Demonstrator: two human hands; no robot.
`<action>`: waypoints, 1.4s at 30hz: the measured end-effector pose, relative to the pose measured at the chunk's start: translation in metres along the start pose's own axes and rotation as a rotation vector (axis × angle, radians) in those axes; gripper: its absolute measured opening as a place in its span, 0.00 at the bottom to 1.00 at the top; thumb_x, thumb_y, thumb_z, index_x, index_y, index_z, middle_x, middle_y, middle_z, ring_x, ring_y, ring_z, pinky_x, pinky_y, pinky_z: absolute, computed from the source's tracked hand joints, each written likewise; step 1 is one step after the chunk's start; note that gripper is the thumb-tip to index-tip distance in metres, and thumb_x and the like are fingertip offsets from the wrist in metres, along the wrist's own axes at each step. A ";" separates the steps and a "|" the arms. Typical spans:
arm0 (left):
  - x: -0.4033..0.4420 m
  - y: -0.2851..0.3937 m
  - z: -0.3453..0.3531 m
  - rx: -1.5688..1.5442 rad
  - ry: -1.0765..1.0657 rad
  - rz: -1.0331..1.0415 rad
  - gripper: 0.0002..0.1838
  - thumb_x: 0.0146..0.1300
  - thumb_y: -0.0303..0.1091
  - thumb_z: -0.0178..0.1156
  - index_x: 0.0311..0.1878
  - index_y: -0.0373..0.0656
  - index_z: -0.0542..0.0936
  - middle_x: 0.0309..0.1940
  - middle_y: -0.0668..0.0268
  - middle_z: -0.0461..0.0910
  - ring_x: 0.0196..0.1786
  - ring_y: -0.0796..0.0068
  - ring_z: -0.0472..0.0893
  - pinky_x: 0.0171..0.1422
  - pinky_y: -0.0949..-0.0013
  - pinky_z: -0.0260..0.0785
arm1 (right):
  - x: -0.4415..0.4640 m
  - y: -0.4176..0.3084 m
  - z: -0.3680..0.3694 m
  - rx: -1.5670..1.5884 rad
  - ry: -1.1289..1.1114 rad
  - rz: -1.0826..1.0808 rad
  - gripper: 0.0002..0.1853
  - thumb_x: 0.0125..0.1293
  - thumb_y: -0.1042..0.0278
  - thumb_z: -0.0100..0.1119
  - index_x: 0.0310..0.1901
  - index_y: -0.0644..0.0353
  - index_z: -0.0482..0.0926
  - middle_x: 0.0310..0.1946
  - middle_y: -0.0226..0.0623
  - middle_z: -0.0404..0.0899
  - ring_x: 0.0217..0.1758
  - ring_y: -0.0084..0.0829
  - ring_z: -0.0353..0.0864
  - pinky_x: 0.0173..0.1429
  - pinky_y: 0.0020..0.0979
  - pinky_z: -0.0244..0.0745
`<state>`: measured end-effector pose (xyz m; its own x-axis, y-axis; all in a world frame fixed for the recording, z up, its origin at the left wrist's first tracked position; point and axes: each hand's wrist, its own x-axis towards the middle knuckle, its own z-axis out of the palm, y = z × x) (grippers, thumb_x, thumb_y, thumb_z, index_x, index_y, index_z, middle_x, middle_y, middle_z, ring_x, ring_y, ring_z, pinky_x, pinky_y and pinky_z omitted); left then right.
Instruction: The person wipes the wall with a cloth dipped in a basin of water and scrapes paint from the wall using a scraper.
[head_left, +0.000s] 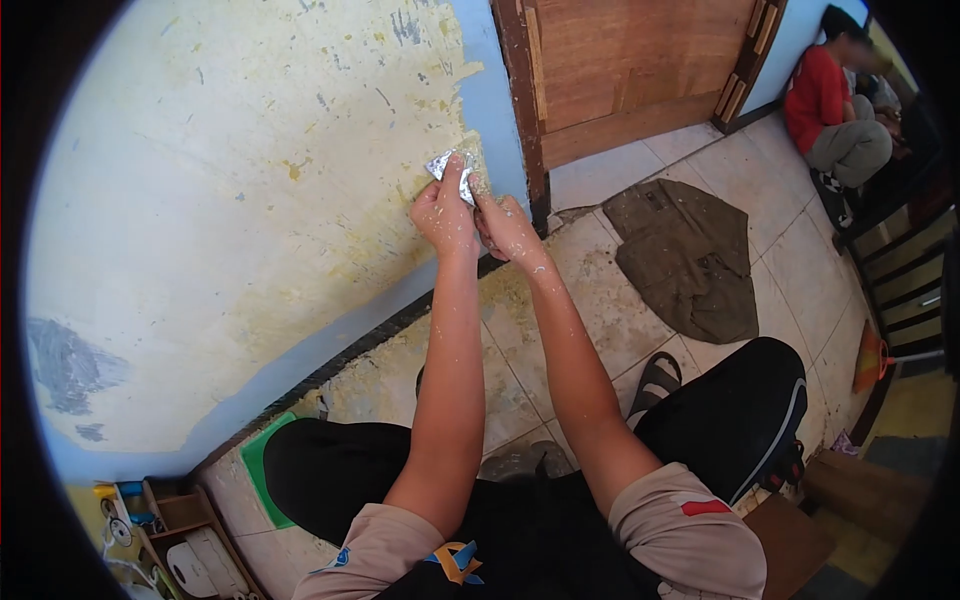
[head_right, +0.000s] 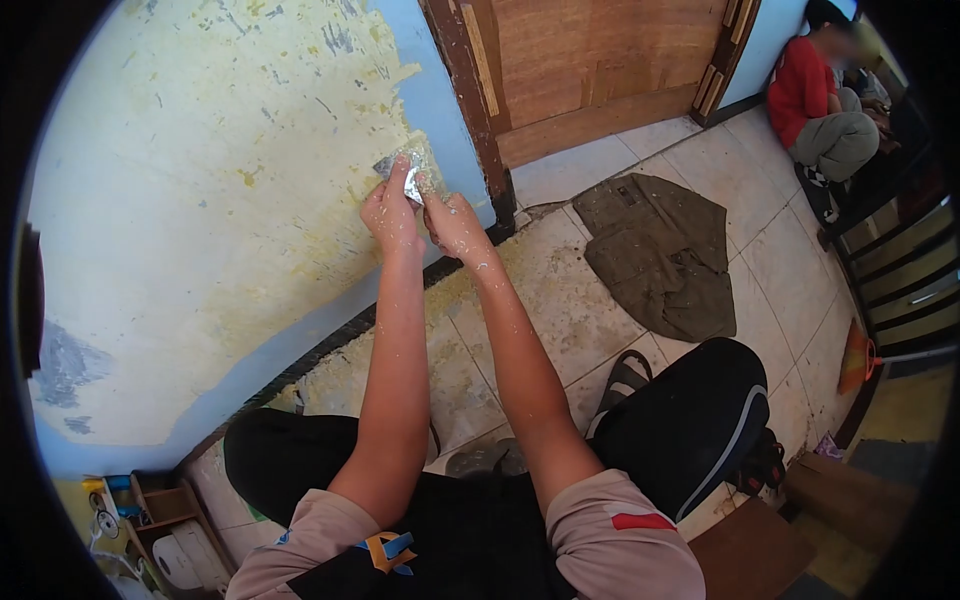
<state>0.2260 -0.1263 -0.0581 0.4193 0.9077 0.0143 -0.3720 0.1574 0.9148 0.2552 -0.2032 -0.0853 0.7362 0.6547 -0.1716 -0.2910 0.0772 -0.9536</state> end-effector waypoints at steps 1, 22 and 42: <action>0.001 0.001 0.000 0.013 0.001 -0.015 0.20 0.62 0.36 0.74 0.18 0.38 0.77 0.17 0.70 0.76 0.19 0.84 0.68 0.24 0.73 0.58 | -0.001 -0.002 -0.001 0.010 -0.017 0.009 0.35 0.74 0.35 0.49 0.16 0.54 0.66 0.09 0.25 0.60 0.10 0.21 0.58 0.14 0.29 0.49; 0.003 0.012 0.001 0.015 -0.057 -0.093 0.13 0.62 0.33 0.73 0.27 0.36 0.82 0.23 0.68 0.80 0.22 0.83 0.72 0.26 0.74 0.63 | -0.007 -0.014 0.011 0.041 -0.038 0.032 0.37 0.74 0.28 0.42 0.14 0.49 0.62 0.08 0.21 0.55 0.08 0.19 0.51 0.12 0.26 0.43; 0.004 0.028 0.003 0.177 0.013 0.056 0.21 0.60 0.36 0.75 0.18 0.38 0.76 0.14 0.73 0.70 0.15 0.83 0.64 0.19 0.72 0.53 | -0.009 -0.030 0.019 0.122 -0.111 0.128 0.37 0.73 0.27 0.41 0.16 0.49 0.61 0.08 0.21 0.56 0.07 0.18 0.52 0.10 0.24 0.46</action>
<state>0.2202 -0.1194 -0.0314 0.3905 0.9185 0.0629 -0.2420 0.0365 0.9696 0.2457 -0.1976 -0.0502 0.6183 0.7435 -0.2549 -0.4546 0.0738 -0.8876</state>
